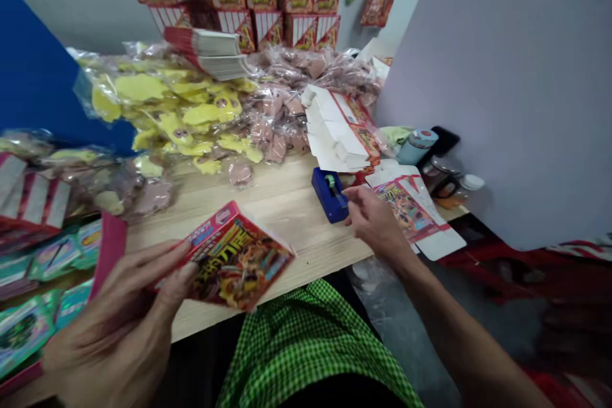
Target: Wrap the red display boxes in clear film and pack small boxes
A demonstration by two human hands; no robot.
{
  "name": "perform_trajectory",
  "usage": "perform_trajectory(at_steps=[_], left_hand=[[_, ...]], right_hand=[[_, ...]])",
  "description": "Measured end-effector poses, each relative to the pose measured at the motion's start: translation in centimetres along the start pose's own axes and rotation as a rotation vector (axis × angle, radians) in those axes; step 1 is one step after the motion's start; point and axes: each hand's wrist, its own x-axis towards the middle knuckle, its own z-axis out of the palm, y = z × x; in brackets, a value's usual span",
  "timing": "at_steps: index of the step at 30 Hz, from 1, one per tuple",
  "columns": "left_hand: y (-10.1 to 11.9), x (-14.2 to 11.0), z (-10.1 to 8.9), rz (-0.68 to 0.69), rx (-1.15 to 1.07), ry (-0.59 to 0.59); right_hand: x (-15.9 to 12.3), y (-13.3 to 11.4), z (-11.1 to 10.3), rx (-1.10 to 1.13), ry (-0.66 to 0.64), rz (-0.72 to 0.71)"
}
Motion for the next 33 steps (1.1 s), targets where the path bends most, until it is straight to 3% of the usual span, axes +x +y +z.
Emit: perform_trajectory(at_steps=[2, 4, 8, 12, 20, 25, 29, 33], left_hand=[[-0.7, 0.9, 1.7, 0.225, 0.048, -0.056], [-2.1, 1.2, 3.4, 0.37, 0.07, -0.184], [-4.3, 0.7, 5.5, 0.529, 0.128, -0.309], [-4.0, 0.7, 5.9, 0.652, 0.202, -0.308], [-3.4, 1.5, 5.8, 0.741, 0.279, -0.32], [-3.5, 1.2, 5.9, 0.744, 0.29, -0.312], [-3.5, 0.8, 6.3, 0.718, 0.291, -0.299], [-3.2, 0.7, 6.3, 0.758, 0.286, -0.324]], right_hand=[[2.1, 1.3, -0.9, -0.031, 0.069, 0.147], [3.5, 2.3, -0.8, 0.0, 0.029, 0.21], [4.2, 3.0, 0.0, 0.126, 0.005, 0.247], [3.6, 3.7, -0.1, 0.224, 0.015, 0.181], [2.6, 7.8, 1.8, 0.076, 0.179, 0.028], [3.1, 8.6, 1.3, -0.056, 0.2, -0.069], [1.7, 7.7, 0.3, -0.115, 0.189, -0.15], [-2.1, 4.1, 0.6, -0.079, 0.19, -0.267]])
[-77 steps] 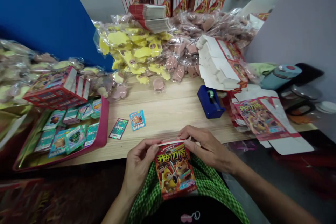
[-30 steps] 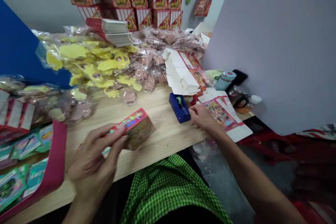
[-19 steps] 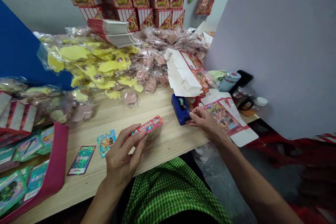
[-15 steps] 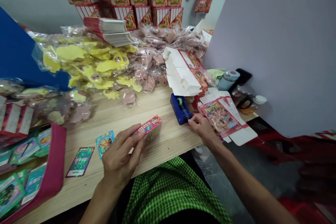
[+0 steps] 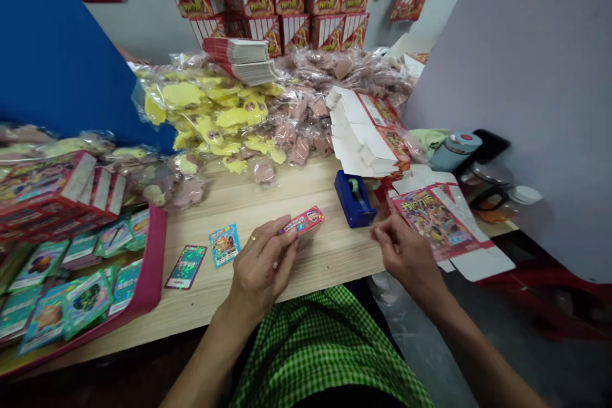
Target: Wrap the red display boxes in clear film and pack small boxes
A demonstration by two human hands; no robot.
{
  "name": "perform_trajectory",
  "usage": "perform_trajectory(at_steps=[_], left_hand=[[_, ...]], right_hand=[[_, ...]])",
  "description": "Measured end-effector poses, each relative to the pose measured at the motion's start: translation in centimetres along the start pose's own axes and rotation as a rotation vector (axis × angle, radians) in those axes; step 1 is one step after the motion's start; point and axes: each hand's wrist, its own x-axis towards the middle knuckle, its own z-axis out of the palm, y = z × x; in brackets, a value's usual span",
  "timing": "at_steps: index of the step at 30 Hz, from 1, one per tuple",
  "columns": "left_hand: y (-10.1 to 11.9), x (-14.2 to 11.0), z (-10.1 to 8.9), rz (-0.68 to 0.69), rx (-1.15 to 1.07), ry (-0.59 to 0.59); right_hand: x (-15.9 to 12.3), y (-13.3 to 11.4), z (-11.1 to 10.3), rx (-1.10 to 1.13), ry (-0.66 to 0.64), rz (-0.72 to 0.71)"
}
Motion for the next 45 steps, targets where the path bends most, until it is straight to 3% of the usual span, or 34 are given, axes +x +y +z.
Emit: perform_trajectory(at_steps=[5, 8, 10, 14, 17, 22, 25, 29, 35, 40, 45], left_hand=[[-0.2, 0.1, -0.4, 0.024, 0.005, -0.015], [-0.3, 0.1, -0.5, 0.019, 0.002, -0.016], [-0.2, -0.1, -0.3, -0.022, -0.018, 0.007], [0.0, -0.5, 0.1, -0.142, -0.043, 0.079], [0.0, -0.5, 0.2, -0.136, -0.028, 0.091], [-0.6, 0.0, -0.3, -0.023, -0.055, -0.016], [-0.9, 0.4, -0.6, -0.054, -0.095, -0.073], [-1.1, 0.8, -0.9, -0.101, -0.157, -0.109], [-1.0, 0.6, -0.8, -0.146, -0.1, -0.045], [-1.0, 0.2, -0.7, -0.1, -0.07, -0.036], [-1.0, 0.1, -0.5, -0.07, -0.05, -0.008]], right_hand=[[-1.5, -6.2, 2.6, 0.502, -0.341, -0.071], [-0.9, -7.8, 4.6, 0.718, -0.504, -0.012], [-0.6, -8.4, 5.4, 0.8, -0.534, 0.037], [-0.2, -9.2, 6.1, 0.856, -0.52, 0.08], [-0.1, -9.2, 6.8, 0.827, -0.469, 0.099], [0.3, -8.2, 8.5, 0.806, -0.425, 0.142], [0.1, -7.9, 8.9, 0.828, -0.415, 0.15], [-0.9, -8.6, 7.5, 0.819, -0.387, 0.117], [-2.1, -10.2, 4.7, 0.741, -0.365, 0.016], [-0.8, -10.1, 6.4, 0.815, -0.395, 0.023], [-0.1, -9.4, 8.3, 0.766, -0.38, 0.121]])
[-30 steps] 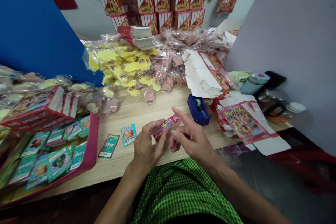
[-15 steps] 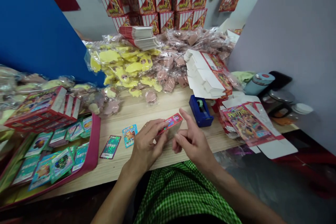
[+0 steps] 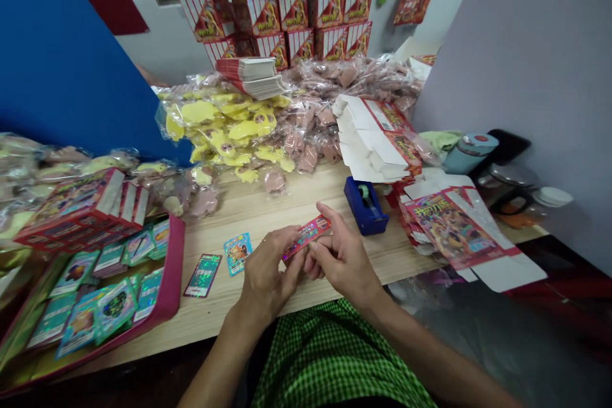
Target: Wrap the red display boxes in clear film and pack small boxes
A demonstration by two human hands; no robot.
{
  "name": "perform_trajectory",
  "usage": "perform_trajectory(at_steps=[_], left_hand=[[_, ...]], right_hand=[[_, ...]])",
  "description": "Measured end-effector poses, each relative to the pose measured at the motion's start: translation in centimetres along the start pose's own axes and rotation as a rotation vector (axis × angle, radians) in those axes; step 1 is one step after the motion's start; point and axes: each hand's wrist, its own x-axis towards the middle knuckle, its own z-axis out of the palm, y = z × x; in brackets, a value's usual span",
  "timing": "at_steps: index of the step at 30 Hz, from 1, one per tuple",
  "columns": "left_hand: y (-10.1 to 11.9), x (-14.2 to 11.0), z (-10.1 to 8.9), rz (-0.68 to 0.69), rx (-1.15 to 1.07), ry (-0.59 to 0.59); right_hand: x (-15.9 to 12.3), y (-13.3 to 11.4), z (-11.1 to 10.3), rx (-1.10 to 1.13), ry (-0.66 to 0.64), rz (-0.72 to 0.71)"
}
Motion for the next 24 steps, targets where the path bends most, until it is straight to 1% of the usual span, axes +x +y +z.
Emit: perform_trajectory(at_steps=[2, 4, 7, 9, 14, 16, 18, 20, 24], left_hand=[[0.0, 0.2, -0.1, 0.031, -0.012, -0.04], [0.0, 0.4, -0.3, 0.034, -0.045, -0.089], [0.0, 0.8, -0.7, -0.038, -0.12, -0.141], [0.0, 1.1, -1.0, -0.155, -0.193, -0.176], [0.1, 2.6, -1.3, -0.531, -0.49, -0.317], [0.0, 3.4, -1.1, -0.677, -0.556, -0.338], [-0.2, 4.0, -1.0, -0.775, -0.603, -0.349], [-0.4, 4.5, -1.0, -0.768, -0.615, -0.401], [-0.3, 5.2, -1.3, -0.569, -0.437, -0.493]], right_hand=[[0.1, 0.3, 0.0, -0.005, 0.01, 0.018], [0.2, 0.6, 0.0, 0.002, 0.008, 0.007], [0.2, 0.9, 0.0, 0.035, 0.01, -0.031], [0.1, 1.3, 0.0, 0.051, 0.018, -0.055], [-0.2, 1.8, 0.1, 0.052, 0.024, -0.077], [-0.3, 1.7, 0.1, 0.045, 0.036, -0.083], [-0.4, 1.6, 0.1, 0.038, 0.044, -0.085], [-0.3, 1.6, 0.1, 0.042, 0.041, -0.082], [0.0, 1.8, 0.3, 0.063, 0.044, -0.057]])
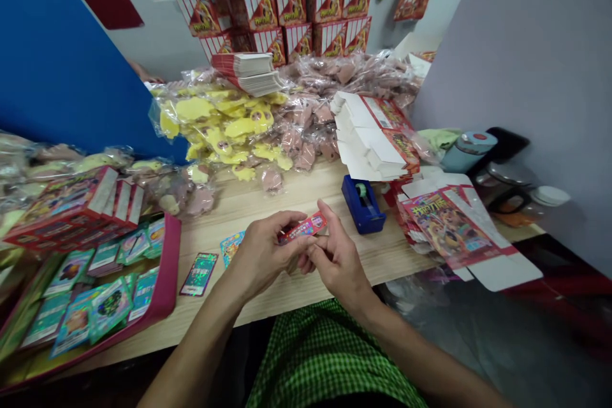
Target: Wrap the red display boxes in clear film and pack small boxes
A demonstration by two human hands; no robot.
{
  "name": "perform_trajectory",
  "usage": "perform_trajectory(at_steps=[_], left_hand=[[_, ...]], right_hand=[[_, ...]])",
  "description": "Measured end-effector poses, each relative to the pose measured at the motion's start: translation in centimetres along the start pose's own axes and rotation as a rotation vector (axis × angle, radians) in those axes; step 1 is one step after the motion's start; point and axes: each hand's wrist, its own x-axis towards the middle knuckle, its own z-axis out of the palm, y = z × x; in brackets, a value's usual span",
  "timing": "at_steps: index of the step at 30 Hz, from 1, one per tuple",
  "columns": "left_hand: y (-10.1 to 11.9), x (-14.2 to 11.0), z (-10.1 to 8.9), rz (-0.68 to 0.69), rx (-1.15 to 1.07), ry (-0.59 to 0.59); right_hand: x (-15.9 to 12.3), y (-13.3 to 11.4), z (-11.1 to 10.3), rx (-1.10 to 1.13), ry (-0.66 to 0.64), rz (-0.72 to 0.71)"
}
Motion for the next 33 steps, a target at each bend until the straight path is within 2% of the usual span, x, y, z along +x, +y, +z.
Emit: perform_trajectory(at_steps=[4, 5, 7, 10, 12, 13, 15, 18, 20, 22, 23, 26, 28, 30, 33], left_hand=[[0.6, 0.3, -0.2, 0.108, 0.225, -0.023], [0.6, 0.3, -0.4, 0.125, 0.265, 0.013], [0.2, 0.0, -0.9, 0.114, 0.285, 0.183], [-1.7, -1.4, -1.4, -0.043, 0.011, 0.439], [-3.7, -3.1, -0.7, -0.198, -0.187, 0.492], [-4.8, -4.1, 0.0, -0.264, -0.203, 0.499], [-7.0, -6.0, 1.8, -0.312, -0.039, 0.522], [-9.9, -8.4, 3.6, -0.128, 0.407, 0.626], [-11.3, -9.3, 3.1, -0.011, 0.687, 0.685], [-12.5, -9.7, 1.4, -0.017, 0.885, 0.651], [-13.1, -9.7, 0.3, -0.067, 0.94, 0.583], [-14.3, -8.8, -3.1, -0.278, 0.935, 0.209], [-14.9, -7.6, -4.8, -0.371, 0.872, 0.001], [-15.1, -6.5, -5.8, -0.397, 0.834, -0.066], [-15.1, -5.8, -5.9, -0.385, 0.821, -0.039]], right_hand=[[0.2, 0.1, 0.0, -0.009, -0.009, 0.036], [0.1, 0.0, -0.3, -0.032, -0.011, 0.046], [-0.3, -0.3, -1.3, -0.111, -0.001, 0.056], [-0.8, -0.7, -4.2, -0.338, 0.111, -0.024], [-0.8, -0.6, -6.7, -0.599, 0.22, -0.17], [-0.6, -0.4, -7.9, -0.746, 0.253, -0.263], [0.1, 0.2, -10.0, -1.007, 0.232, -0.437], [1.5, 1.1, -11.5, -1.175, 0.102, -0.561], [2.3, 1.3, -11.2, -1.162, 0.005, -0.548], [2.7, 1.3, -9.9, -1.138, -0.142, -0.51], [2.8, 1.3, -8.9, -1.144, -0.239, -0.484], [2.8, 2.1, -5.3, -1.243, -0.533, -0.356], [3.0, 3.1, -2.9, -1.314, -0.656, -0.259], [3.7, 3.9, -0.8, -1.367, -0.672, -0.193], [6.0, 3.5, 1.5, -1.433, -0.655, -0.138]])
